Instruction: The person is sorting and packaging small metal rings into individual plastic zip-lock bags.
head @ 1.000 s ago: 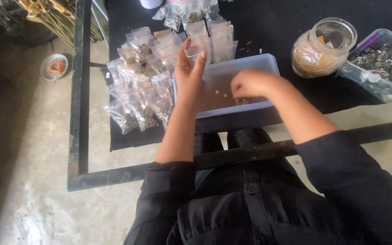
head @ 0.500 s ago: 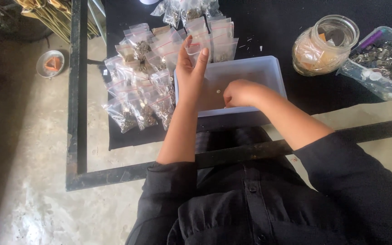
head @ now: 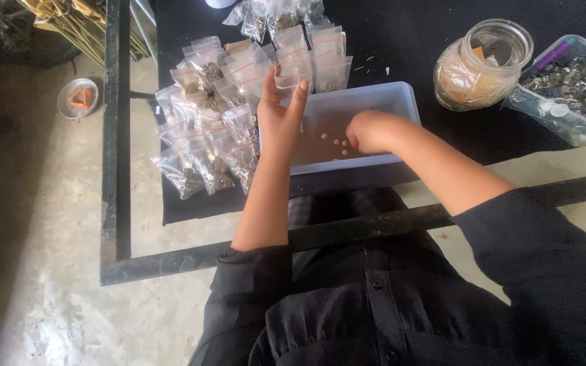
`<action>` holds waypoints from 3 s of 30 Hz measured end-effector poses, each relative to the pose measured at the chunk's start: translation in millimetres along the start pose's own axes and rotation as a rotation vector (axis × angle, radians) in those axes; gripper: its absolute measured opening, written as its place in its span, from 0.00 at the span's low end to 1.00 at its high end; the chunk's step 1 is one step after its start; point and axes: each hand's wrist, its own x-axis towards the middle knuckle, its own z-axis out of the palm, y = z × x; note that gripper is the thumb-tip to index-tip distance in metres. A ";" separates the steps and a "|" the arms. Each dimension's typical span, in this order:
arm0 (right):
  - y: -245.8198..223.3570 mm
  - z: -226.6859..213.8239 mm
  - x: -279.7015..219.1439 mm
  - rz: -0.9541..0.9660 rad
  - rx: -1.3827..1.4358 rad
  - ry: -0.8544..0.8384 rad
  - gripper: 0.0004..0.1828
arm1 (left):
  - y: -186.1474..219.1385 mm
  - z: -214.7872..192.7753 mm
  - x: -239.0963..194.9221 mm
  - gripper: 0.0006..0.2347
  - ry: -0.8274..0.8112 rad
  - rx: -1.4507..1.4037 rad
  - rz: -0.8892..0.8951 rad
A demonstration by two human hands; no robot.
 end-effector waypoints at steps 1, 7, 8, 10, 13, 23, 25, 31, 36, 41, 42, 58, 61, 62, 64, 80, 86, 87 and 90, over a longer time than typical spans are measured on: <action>-4.4 -4.5 -12.3 -0.001 0.000 0.000 0.12 | -2.1 1.0 0.8 0.37 0.001 0.001 0.000; 2.7 3.4 -5.1 0.023 0.075 0.007 0.17 | 5.6 2.4 -2.9 0.33 0.013 -0.092 0.066; 4.1 4.7 -3.2 0.007 0.058 0.012 0.17 | 14.5 0.7 -5.6 0.33 0.004 -0.129 0.014; 9.5 6.4 -0.4 -0.007 0.043 0.019 0.17 | 27.7 -1.5 -9.4 0.33 -0.006 -0.167 -0.036; 20.1 7.0 0.6 -0.014 0.194 0.093 0.17 | 39.2 -3.5 -16.2 0.29 -0.041 -0.314 -0.056; 21.5 -61.1 -70.7 -0.245 0.717 0.445 0.12 | -4.9 16.0 -17.3 0.29 -0.079 -0.092 0.211; 16.2 -74.0 -77.1 -0.341 0.755 0.521 0.10 | -8.0 17.6 -16.0 0.28 -0.087 -0.029 0.273; -8.9 -90.5 -63.4 -0.426 0.615 0.613 0.13 | -21.7 22.4 -10.2 0.31 -0.150 0.117 0.479; -19.3 -88.1 -61.6 -0.381 0.440 0.596 0.09 | -26.9 22.3 -9.8 0.29 -0.158 0.085 0.431; 21.9 -63.6 -38.3 -0.611 0.361 0.891 0.09 | -21.9 18.3 -12.1 0.28 -0.121 0.060 0.460; 33.3 -57.3 -36.3 -0.646 0.325 0.948 0.10 | -19.6 16.9 -12.7 0.27 -0.103 0.022 0.483; 72.2 31.9 -40.3 0.166 0.756 0.624 0.36 | -7.6 7.9 -15.3 0.30 0.043 -0.106 0.216; 77.4 35.8 -32.0 0.202 0.698 0.558 0.36 | -10.6 10.8 -14.1 0.30 0.077 -0.026 0.221; 84.1 43.5 -22.4 0.144 0.463 0.731 0.36 | -12.1 11.6 -13.8 0.30 0.078 -0.017 0.225; 91.4 49.3 -7.8 0.077 0.225 0.896 0.37 | -12.0 11.8 -11.2 0.30 0.082 -0.006 0.233; 4.1 -18.9 -31.5 0.005 0.177 0.000 0.07 | -5.1 12.3 -13.1 0.30 0.037 0.009 0.256; 13.2 -11.8 -17.9 -0.092 0.154 -0.061 0.11 | -5.7 14.9 -13.0 0.29 0.026 -0.010 0.246; 11.7 -13.7 -19.0 -0.106 0.148 -0.068 0.13 | -4.4 14.6 -12.5 0.29 0.029 -0.022 0.249; 10.0 -11.3 -17.0 -0.114 0.163 -0.063 0.11 | -5.7 15.2 -12.3 0.29 0.033 -0.010 0.248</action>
